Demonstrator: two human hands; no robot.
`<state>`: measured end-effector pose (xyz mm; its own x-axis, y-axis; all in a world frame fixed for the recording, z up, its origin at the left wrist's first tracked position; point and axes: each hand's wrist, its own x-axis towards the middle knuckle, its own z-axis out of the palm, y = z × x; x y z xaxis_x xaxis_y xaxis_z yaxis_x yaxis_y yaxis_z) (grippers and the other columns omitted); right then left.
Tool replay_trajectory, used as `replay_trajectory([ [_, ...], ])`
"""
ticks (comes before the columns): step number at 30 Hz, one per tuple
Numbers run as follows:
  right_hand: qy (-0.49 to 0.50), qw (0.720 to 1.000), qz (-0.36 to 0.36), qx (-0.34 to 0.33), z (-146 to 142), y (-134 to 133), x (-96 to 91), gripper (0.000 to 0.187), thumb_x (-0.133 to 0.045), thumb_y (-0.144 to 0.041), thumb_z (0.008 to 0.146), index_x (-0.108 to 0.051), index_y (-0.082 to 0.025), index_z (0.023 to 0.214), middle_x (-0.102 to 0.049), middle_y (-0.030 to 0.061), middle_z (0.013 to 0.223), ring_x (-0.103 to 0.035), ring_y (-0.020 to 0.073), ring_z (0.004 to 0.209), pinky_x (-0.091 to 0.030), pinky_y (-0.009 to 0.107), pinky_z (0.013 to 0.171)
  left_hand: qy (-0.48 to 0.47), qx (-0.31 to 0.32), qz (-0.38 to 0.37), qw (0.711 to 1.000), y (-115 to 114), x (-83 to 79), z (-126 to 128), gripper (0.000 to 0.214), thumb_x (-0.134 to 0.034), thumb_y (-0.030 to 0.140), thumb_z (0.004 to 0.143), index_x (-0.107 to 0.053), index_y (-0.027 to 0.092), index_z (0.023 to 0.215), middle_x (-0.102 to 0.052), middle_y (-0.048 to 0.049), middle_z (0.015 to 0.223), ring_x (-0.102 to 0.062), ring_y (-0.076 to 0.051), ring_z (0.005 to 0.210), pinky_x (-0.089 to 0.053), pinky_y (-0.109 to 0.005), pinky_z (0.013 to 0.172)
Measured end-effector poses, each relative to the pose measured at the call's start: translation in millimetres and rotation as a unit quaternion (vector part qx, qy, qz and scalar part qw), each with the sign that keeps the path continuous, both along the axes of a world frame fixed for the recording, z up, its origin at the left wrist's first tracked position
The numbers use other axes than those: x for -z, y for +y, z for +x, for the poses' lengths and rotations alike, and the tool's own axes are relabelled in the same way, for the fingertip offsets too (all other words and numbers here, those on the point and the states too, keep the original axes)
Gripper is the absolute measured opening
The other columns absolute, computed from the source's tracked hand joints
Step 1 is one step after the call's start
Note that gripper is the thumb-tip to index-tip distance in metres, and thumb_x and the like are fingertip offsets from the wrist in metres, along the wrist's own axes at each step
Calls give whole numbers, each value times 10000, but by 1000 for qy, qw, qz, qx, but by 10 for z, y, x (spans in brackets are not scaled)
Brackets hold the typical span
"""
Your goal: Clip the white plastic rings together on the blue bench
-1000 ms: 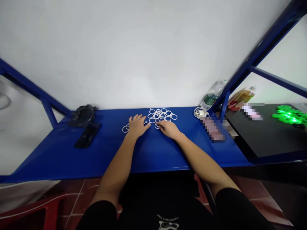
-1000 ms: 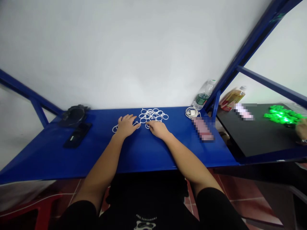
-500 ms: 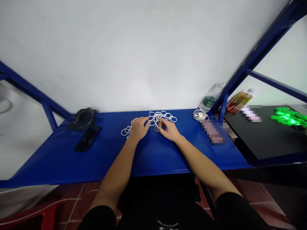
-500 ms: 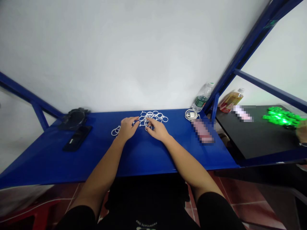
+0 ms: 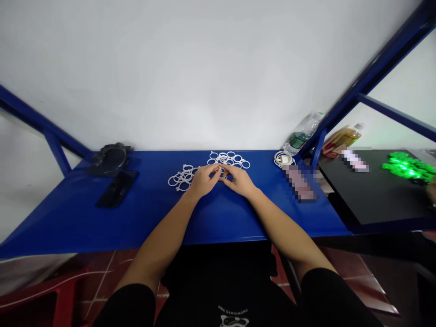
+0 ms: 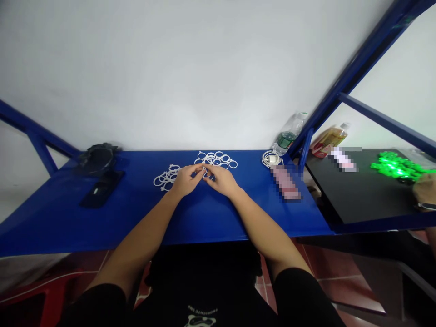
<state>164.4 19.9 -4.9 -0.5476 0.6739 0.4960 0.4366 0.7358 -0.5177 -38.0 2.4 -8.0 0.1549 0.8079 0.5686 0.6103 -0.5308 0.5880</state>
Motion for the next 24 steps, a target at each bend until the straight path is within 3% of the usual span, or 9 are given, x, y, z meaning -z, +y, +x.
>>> replay_trajectory([
  [5,-41,999,14,-1,-30,-81,-51,566,-688,-217,955,-519,-241,1495,-755,57,1028,-695,218,955,-549,345,861,1,-51,0,999,-1,-27,-33,139,-633,222,910,-771,212,921,-796,-40,846,-753,-211,805,-577,-341,824],
  [12,-115,993,31,10,-57,-116,-90,569,-614,-248,1007,-456,-257,1554,-745,102,1109,-679,250,1006,-554,381,883,-1,-60,-34,998,-36,-64,-21,129,-626,207,853,-746,216,900,-779,-33,829,-723,-203,779,-570,-337,797],
  [19,-112,993,39,-17,-125,-178,-75,623,-596,-262,1000,-399,-231,1590,-733,113,1169,-677,250,1013,-555,394,899,-19,-61,-31,997,-27,-87,-52,132,-552,136,780,-653,211,740,-688,-4,726,-634,-173,704,-525,-308,718],
  [21,-96,994,45,-39,-131,-197,-73,612,-606,-285,994,-426,-230,1576,-740,106,1156,-681,246,996,-554,389,892,-12,-65,-21,998,-17,-93,-76,156,-529,128,791,-649,214,740,-686,-15,742,-631,-185,734,-522,-324,747],
  [24,-65,995,68,-40,-104,-195,-74,439,-580,-313,1013,-589,-229,1444,-761,96,1057,-689,235,935,-544,378,878,12,-69,-15,997,4,-104,-146,234,-465,107,825,-653,220,744,-694,-36,777,-631,-210,802,-518,-355,812],
])
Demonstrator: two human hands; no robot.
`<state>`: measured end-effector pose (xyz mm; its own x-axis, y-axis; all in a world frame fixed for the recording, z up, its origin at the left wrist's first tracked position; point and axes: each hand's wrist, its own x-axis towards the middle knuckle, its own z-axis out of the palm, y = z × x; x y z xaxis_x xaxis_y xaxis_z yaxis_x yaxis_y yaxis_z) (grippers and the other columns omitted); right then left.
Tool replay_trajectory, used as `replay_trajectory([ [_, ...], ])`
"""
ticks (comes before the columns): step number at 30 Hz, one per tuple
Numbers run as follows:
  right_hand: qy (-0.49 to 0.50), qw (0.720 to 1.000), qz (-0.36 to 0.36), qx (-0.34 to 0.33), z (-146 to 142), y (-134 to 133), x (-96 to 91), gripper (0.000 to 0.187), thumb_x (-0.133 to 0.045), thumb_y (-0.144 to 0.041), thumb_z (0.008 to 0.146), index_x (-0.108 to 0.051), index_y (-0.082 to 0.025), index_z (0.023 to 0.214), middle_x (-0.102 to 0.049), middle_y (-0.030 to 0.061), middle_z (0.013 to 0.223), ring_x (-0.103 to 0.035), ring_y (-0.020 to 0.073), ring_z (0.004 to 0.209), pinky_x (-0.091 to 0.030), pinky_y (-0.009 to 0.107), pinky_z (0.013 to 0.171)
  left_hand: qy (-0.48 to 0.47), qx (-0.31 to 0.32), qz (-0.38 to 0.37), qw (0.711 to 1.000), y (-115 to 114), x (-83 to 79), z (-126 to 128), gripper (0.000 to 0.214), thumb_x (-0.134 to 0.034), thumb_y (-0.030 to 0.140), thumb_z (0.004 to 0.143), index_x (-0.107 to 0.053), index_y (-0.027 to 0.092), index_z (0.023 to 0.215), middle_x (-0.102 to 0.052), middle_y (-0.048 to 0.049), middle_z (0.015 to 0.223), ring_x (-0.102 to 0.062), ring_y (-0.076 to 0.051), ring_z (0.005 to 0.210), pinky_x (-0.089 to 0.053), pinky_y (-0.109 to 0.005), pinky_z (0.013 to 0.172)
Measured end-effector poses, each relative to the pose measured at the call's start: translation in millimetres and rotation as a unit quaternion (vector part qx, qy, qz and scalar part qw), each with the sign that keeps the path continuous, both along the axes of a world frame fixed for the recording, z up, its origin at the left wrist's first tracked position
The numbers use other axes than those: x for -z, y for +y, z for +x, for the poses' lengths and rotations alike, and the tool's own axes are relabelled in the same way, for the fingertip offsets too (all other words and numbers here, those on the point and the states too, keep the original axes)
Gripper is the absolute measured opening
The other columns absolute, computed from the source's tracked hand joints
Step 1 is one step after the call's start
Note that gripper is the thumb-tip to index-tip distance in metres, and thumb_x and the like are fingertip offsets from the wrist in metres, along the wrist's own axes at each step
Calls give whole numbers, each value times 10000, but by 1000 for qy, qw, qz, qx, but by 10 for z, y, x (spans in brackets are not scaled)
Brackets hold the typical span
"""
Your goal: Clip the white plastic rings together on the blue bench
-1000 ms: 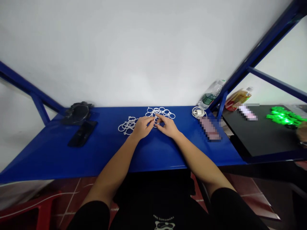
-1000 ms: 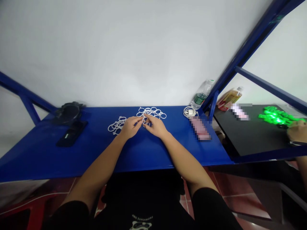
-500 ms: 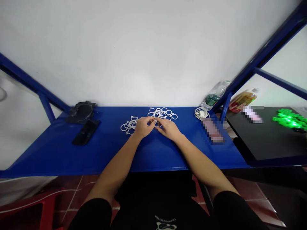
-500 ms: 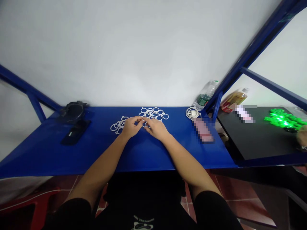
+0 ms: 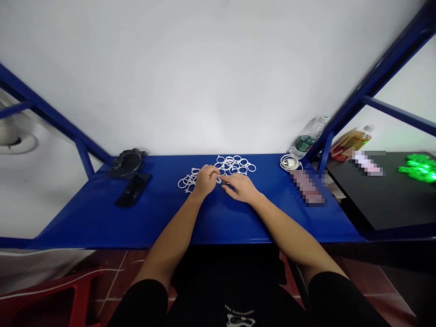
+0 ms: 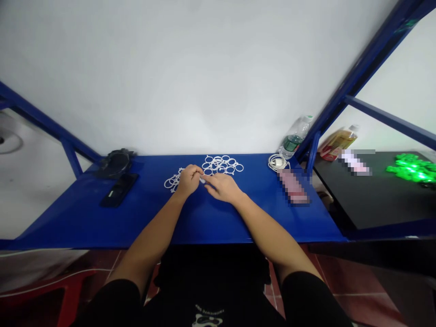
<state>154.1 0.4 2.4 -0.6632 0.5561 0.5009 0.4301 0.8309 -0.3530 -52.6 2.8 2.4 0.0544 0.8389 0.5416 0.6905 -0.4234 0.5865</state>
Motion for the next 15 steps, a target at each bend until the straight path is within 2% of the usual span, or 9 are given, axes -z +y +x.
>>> replay_trajectory([
  [3,39,998,7,47,77,57,-7,332,-568,-322,1024,-686,-224,1318,-773,84,970,-698,224,897,-537,366,879,59,-10,-13,998,39,-5,-124,283,-438,107,860,-678,223,763,-711,-54,819,-628,-235,864,-499,-386,868],
  [8,38,990,-26,133,207,219,-5,262,-568,-313,1024,-755,-235,1192,-795,81,1100,-729,225,976,-541,348,895,164,-93,-114,975,126,-1,-368,306,-452,165,908,-746,230,852,-751,-74,968,-646,-277,965,-468,-431,916],
  [12,4,992,-62,112,202,265,30,245,-592,-271,1006,-762,-233,1179,-805,61,1083,-743,211,946,-540,317,837,197,-147,-190,951,138,1,-449,344,-451,227,939,-791,225,890,-712,-121,1138,-644,-311,1066,-466,-466,932],
  [15,-12,993,-76,94,165,248,55,250,-619,-246,990,-751,-232,1201,-799,55,1079,-739,201,955,-536,304,833,216,-182,-211,936,115,15,-438,347,-473,239,935,-819,230,950,-693,-142,1216,-615,-355,1137,-434,-536,983],
])
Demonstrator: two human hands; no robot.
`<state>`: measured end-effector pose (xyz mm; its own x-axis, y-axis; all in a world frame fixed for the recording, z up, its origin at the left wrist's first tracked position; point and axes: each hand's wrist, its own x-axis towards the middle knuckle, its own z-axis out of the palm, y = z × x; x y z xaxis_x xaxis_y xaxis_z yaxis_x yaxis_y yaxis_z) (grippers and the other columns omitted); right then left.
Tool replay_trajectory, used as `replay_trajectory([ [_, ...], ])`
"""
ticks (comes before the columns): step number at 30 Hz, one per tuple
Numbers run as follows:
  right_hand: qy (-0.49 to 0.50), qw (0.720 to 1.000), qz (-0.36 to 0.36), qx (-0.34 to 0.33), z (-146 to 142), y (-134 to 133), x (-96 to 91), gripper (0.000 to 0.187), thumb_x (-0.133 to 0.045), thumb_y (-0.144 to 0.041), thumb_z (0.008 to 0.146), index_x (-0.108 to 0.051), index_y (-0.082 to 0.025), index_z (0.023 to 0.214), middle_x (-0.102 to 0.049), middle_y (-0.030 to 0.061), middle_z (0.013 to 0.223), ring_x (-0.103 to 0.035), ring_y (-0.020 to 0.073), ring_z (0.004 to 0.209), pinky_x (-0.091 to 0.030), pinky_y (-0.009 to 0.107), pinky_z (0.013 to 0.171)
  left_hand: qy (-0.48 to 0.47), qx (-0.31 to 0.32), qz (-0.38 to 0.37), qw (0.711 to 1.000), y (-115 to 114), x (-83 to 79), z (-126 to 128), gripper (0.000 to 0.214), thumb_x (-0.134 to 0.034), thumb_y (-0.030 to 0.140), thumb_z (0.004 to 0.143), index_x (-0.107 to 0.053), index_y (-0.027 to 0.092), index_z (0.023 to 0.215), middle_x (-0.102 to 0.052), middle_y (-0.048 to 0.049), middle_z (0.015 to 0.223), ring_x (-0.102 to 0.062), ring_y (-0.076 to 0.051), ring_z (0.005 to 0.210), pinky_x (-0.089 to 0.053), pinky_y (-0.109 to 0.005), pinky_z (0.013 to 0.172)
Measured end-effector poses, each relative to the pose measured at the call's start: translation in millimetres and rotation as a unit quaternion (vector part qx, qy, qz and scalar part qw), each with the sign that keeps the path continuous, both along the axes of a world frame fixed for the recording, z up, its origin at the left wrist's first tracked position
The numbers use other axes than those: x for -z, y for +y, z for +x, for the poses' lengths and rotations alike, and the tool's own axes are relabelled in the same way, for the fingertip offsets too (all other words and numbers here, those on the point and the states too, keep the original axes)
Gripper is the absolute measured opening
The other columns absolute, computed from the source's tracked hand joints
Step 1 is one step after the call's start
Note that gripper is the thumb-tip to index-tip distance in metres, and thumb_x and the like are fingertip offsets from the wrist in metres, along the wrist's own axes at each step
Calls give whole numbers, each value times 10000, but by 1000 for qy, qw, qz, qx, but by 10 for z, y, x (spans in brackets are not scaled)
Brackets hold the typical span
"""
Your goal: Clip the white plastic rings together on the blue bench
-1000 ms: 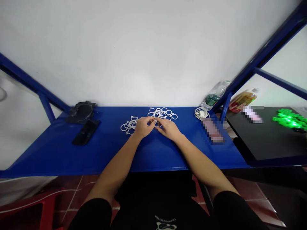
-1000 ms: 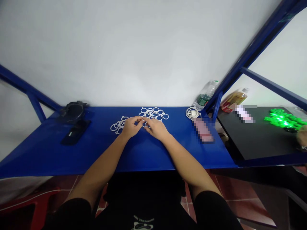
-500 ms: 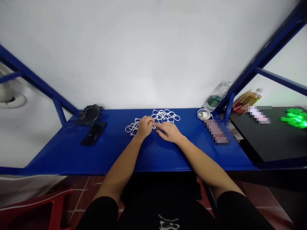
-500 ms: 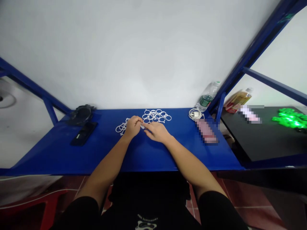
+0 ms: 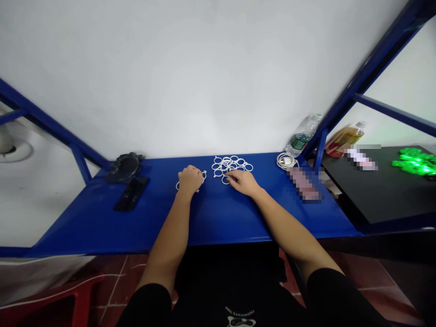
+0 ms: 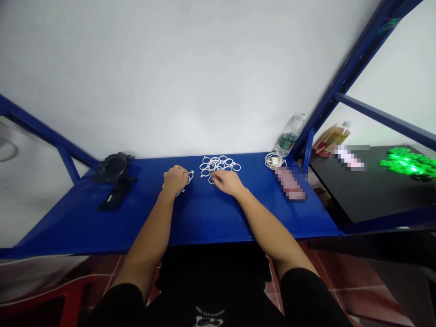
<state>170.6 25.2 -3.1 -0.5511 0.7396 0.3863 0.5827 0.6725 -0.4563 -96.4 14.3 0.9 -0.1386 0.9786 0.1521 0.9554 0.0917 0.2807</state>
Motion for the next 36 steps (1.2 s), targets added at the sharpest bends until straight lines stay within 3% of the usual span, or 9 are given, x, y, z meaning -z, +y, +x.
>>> replay_trajectory([
  [3,-17,1000,-5,-15,-24,-15,26,292,-645,-249,980,-725,-233,1261,-774,69,1162,-724,207,1027,-535,309,862,6,-19,40,999,-11,23,35,317,-524,246,920,-816,231,1041,-693,-145,1265,-572,-385,1214,-372,-589,1057],
  [6,-44,998,-23,-42,-38,-16,54,370,-680,-256,962,-690,-232,1330,-768,71,1157,-720,208,1024,-528,309,867,-23,3,108,994,-5,40,110,300,-567,253,917,-791,248,1117,-703,-121,1278,-573,-359,1230,-361,-562,1096],
  [12,-91,993,-64,-37,-35,10,78,479,-780,-256,869,-678,-225,1336,-755,21,913,-691,189,837,-479,267,740,-75,213,152,962,-49,97,427,246,-567,243,960,-772,221,1095,-762,-90,1100,-651,-276,1050,-496,-436,997],
  [15,-97,994,-47,-31,-30,8,62,397,-735,-185,849,-717,-219,1244,-745,23,871,-676,194,831,-461,263,723,-77,265,136,951,-89,133,551,269,-561,211,958,-762,221,1137,-768,-82,1092,-663,-265,1026,-525,-430,969],
  [20,44,998,-37,30,-67,-14,42,261,-601,-107,850,-734,-199,1055,-727,14,833,-647,159,733,-479,254,714,-113,254,158,947,-109,131,579,335,-559,182,951,-725,216,1240,-739,-94,1217,-658,-266,1118,-519,-449,1042],
  [24,166,984,-58,40,-101,-19,67,233,-557,-166,914,-714,-183,1085,-716,11,804,-630,146,670,-502,253,680,-155,259,194,934,-111,108,568,300,-568,210,969,-730,218,1221,-766,-80,1169,-681,-240,1070,-537,-422,1012],
  [33,161,985,-56,-36,-120,-40,152,239,-583,-269,970,-746,-219,1136,-758,39,895,-660,156,710,-523,272,700,-177,217,221,934,-124,89,538,203,-635,195,864,-778,226,1004,-774,-44,882,-706,-210,838,-574,-370,864],
  [36,141,987,-71,-26,-232,-81,192,366,-617,-320,979,-667,-219,1327,-765,76,1086,-675,160,733,-559,302,737,-198,185,254,928,-107,37,417,194,-623,158,815,-769,213,930,-758,-37,845,-697,-202,817,-569,-349,841],
])
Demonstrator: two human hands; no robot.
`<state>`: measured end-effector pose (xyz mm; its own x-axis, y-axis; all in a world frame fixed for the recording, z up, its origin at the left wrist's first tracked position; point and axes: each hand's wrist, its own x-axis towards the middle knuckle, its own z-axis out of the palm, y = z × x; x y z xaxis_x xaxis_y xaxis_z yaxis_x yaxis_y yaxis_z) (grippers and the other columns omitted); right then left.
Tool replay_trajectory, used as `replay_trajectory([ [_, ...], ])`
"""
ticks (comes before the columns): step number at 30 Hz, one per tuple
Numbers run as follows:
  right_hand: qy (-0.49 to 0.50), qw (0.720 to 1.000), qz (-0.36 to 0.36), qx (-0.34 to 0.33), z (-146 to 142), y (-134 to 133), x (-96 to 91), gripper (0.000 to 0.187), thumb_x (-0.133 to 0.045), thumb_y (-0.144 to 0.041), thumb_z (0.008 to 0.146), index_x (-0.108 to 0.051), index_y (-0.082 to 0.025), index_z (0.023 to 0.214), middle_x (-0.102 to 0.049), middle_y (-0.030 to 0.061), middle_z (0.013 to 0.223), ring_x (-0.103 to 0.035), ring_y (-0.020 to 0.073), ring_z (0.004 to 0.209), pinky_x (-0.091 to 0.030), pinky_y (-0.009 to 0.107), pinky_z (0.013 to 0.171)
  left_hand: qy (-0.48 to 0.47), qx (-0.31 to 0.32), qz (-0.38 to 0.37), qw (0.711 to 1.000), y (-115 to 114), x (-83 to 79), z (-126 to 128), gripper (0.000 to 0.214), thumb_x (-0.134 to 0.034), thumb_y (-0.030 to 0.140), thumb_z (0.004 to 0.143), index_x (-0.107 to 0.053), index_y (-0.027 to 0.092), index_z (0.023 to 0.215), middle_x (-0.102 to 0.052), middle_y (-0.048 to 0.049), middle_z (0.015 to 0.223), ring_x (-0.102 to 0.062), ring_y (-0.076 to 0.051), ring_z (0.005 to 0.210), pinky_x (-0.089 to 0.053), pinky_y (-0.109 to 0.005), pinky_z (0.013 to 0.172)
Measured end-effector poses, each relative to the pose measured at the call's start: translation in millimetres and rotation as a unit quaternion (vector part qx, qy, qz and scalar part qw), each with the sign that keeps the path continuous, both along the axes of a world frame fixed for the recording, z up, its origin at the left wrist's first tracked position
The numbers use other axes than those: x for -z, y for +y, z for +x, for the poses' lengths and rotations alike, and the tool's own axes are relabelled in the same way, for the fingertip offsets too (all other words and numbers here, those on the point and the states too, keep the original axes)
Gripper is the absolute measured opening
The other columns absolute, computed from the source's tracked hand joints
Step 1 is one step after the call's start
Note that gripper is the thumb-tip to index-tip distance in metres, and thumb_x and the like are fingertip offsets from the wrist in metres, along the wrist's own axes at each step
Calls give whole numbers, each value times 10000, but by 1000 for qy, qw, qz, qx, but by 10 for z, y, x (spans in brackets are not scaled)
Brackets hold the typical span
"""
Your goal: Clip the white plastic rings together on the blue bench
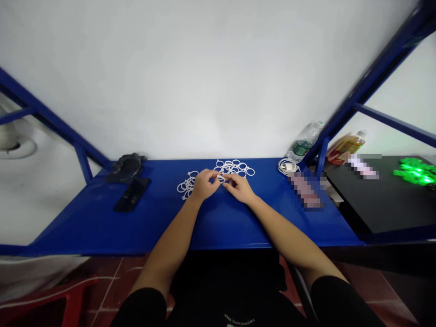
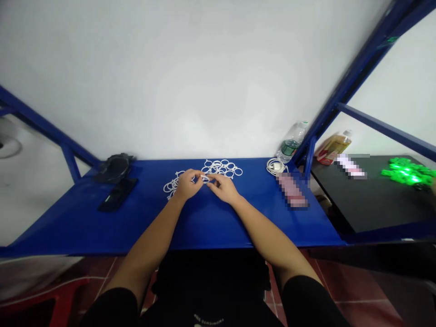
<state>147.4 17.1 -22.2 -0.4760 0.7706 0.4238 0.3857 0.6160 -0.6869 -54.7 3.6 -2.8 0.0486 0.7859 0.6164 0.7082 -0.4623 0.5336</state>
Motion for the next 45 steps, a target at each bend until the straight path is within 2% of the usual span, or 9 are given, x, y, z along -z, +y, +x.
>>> replay_trajectory([
  [4,-140,990,13,-22,-191,-93,-17,677,-669,-393,960,-435,-246,1578,-533,138,1556,-664,257,1203,-569,397,968,-112,-86,33,989,65,-27,-212,182,-578,155,819,-735,197,899,-736,-24,828,-677,-173,761,-560,-312,798],
  [7,-232,972,13,-31,-238,-136,-70,734,-640,-425,981,-354,-239,1630,-465,135,1619,-575,297,1366,-538,433,1053,-156,-118,76,978,108,-26,-325,144,-546,131,786,-668,207,782,-696,-12,772,-656,-173,753,-542,-306,779],
  [16,-271,962,25,-4,-207,-86,-135,707,-606,-397,1010,-332,-250,1645,-438,125,1637,-578,290,1363,-551,394,1023,-147,-104,105,978,120,-55,-405,230,-437,94,809,-514,227,638,-613,-18,688,-595,-183,723,-490,-311,749],
  [21,-302,952,26,-33,-153,-56,-118,517,-585,-349,1040,-515,-252,1543,-644,115,1352,-686,229,1131,-541,317,943,-108,-140,26,984,160,-27,-421,222,-451,92,833,-622,226,785,-697,-22,770,-666,-199,787,-501,-334,827],
  [25,-298,953,29,-55,-41,-84,-99,338,-532,-234,1047,-674,-250,1353,-699,85,1208,-707,201,1023,-526,293,887,3,-189,-78,979,184,27,-463,248,-467,109,852,-674,225,778,-746,-41,783,-679,-246,855,-430,-467,1013],
  [30,-274,959,22,-60,6,-75,-123,402,-556,-182,975,-659,-202,1363,-725,112,1250,-711,241,1049,-524,330,890,88,-224,-146,959,177,88,-481,293,-478,163,895,-713,229,733,-780,-73,860,-665,-307,997,-251,-651,1151],
  [36,-20,996,-74,-44,22,20,-79,290,-498,-121,870,-726,-187,1036,-761,53,989,-699,180,876,-526,305,835,95,-33,-45,994,64,-11,-156,259,-538,225,945,-751,232,1093,-765,-70,1206,-651,-275,1171,-439,-477,1070],
  [39,129,971,-187,-81,26,31,-84,252,-496,-206,863,-695,-188,1017,-718,14,890,-588,110,584,-481,242,592,125,71,-35,989,0,-26,24,294,-525,276,995,-720,222,1209,-752,-79,1225,-643,-271,1182,-459,-461,1048],
  [45,223,942,-238,-82,17,25,-110,186,-499,-240,792,-662,-186,865,-630,-25,721,-496,87,484,-386,212,481,136,134,-36,981,-23,-27,114,272,-468,279,1040,-734,225,1021,-771,-64,1085,-662,-242,1047,-482,-426,965],
])
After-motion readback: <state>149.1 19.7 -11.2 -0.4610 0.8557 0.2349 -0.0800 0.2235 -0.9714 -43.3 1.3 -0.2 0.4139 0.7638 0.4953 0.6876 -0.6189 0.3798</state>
